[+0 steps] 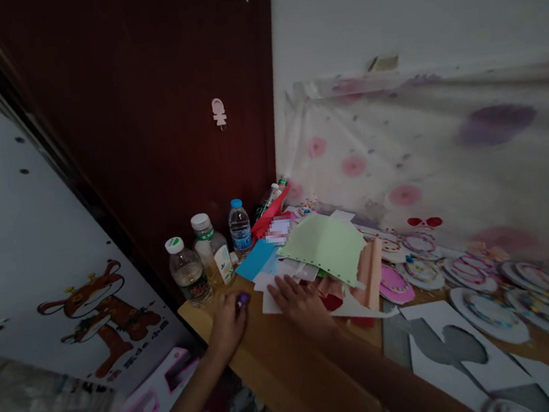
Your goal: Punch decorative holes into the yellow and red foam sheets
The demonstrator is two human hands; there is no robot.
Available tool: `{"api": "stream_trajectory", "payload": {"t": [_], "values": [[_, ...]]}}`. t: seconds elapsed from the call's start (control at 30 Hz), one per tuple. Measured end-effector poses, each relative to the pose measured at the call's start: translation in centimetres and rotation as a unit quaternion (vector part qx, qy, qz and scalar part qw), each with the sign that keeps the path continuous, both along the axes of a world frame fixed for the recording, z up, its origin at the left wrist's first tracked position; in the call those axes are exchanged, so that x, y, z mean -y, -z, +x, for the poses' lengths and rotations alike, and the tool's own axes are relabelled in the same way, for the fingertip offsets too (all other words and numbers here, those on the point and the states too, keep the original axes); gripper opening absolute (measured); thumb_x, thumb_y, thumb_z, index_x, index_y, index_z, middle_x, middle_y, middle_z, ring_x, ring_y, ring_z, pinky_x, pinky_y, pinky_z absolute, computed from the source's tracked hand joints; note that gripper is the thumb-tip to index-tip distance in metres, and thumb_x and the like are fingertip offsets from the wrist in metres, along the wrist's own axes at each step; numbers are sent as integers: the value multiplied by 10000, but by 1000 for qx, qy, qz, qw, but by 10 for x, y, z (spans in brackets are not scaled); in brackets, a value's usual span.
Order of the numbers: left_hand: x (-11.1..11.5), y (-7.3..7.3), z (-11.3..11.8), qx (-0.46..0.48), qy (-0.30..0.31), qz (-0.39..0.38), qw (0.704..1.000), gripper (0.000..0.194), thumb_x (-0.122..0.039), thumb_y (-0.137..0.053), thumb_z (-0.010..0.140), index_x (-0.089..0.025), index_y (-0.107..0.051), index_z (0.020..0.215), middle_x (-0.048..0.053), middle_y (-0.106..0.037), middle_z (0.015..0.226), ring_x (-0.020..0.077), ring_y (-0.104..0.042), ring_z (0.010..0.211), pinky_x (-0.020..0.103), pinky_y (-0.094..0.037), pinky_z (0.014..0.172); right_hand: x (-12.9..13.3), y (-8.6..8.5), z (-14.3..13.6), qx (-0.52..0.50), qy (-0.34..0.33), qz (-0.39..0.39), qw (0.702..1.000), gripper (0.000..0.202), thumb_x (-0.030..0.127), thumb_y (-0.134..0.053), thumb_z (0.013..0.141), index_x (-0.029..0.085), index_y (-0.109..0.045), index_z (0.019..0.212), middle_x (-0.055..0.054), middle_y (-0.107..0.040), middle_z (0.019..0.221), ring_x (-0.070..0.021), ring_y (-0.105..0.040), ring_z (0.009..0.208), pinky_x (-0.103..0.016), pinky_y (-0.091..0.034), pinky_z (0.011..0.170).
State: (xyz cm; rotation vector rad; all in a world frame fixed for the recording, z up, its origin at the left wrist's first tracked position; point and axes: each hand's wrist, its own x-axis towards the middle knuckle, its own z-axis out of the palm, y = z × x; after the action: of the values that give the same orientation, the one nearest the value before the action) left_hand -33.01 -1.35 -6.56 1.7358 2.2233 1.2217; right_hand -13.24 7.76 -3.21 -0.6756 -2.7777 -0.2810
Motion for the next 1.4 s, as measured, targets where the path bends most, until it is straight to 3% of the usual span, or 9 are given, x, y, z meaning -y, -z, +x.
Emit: {"api": "stream_trajectory", "payload": {"t": [0.27,0.43,0.57,0.67,0.8,0.9,1.03,1.2,1.4], "values": [[41,-20,-6,12,87,-40,995,258,-202,-523,822,-214,-615,1063,78,-678,1042,235,-624,977,378,-489,870,-8,-47,11,14,17,-105,994,613,22,-422,813,190,-428,1402,-115,-441,1462,-272,-468,1302,-439,-492,948],[46,-35,9,31,167,-80,982,307,-217,-512,858,-254,-611,1147,55,-677,1118,215,-623,1033,333,-474,901,-13,-62,11,-15,13,-154,988,591,86,-470,819,214,-436,1395,-104,-509,1417,-230,-504,1276,-377,-495,943],[37,-36,25,39,214,-92,972,305,-192,-533,833,-248,-646,1111,49,-686,1014,200,-636,941,306,-489,836,-16,-67,10,-17,13,-169,985,512,160,-492,857,217,-480,1366,-103,-558,1372,-238,-563,1214,-373,-491,941],[18,-27,38,46,183,-83,979,274,-171,-457,865,-217,-638,1065,62,-662,989,189,-617,917,309,-488,814,-17,-70,10,-23,15,-174,984,502,174,-503,861,240,-489,1358,-73,-561,1374,-238,-583,1188,-360,-489,936],[-18,-12,47,49,51,-75,995,282,-128,-320,919,-157,-600,898,72,-623,872,194,-585,862,368,-479,796,-19,-75,10,-26,15,-173,984,492,184,-512,859,245,-504,1347,-53,-576,1361,-238,-599,1165,-345,-488,926],[-43,-6,48,40,17,-96,994,163,-254,-483,927,-139,-599,934,43,-625,885,180,-604,827,376,-497,766,-20,-79,9,-23,10,-173,985,470,201,-520,857,240,-530,1325,-42,-595,1340,-237,-615,1141,-338,-491,916],[-60,-6,51,27,39,-121,992,287,-343,-615,862,-163,-596,1084,58,-635,1038,195,-619,879,398,-508,782,-21,-84,8,-20,14,-173,985,467,213,-537,845,238,-551,1311,-42,-612,1318,-241,-635,1105,-330,-496,900],[-46,-11,53,43,62,-96,992,209,-292,-697,742,-205,-644,925,66,-652,977,253,-610,893,374,-453,772,-27,-94,8,-28,23,-174,984,399,302,-491,904,260,-575,1292,-43,-658,1257,-247,-642,1090,-335,-482,908],[-11,-10,41,147,64,-69,985,156,-325,-628,742,-205,-587,833,-25,-581,707,150,-562,617,259,-421,575,-33,-102,9,-26,26,-186,982,390,341,-513,904,293,-584,1284,-37,-683,1220,-240,-636,1093,-310,-464,906]]}}
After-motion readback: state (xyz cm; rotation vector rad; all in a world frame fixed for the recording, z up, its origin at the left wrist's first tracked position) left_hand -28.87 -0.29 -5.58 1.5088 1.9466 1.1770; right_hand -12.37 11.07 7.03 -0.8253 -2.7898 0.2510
